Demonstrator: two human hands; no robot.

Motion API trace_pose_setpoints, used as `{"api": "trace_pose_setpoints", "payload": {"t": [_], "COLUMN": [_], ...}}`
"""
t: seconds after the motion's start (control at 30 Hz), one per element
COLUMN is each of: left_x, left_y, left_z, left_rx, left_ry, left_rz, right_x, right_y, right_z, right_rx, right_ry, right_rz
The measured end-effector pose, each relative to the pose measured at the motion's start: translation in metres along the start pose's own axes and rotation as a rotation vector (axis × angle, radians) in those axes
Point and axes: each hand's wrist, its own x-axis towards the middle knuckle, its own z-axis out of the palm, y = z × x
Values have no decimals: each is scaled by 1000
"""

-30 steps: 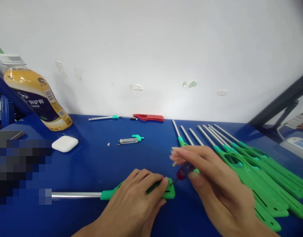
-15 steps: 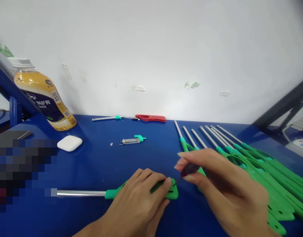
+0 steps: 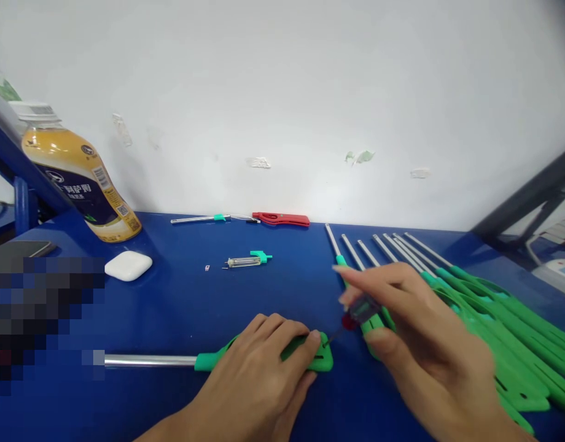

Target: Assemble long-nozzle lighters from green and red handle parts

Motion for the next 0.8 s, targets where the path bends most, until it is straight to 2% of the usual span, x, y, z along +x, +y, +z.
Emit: {"api": "trace_pose_setpoints", "payload": {"t": [0.1,0.27,0.43,0.6,0.7,0.8], "left_x": [-1,-1,-2,-3,-1,-1], "left_y": [0,1,1,0,0,0], "left_z": [3,3,1,-1,0,0], "left_rx": [-5,-6,-2,4,3,5], "left_ry": [0,-5,-1,3,7,6], "left_rz": [-3,6,6,7,7,8], "right_x": [-3,-1,0,0,-1,-4], "right_y": [-2,-4,-3,-3,-3,-5], "right_z": [-1,-3,-3,1,-2,-5], "right_rx": [59,-9,27,61,-11,38], "right_ry": [-86,-7,-152,11,-58,-85], "right_rz": [26,-46,-6,12,16,31]}}
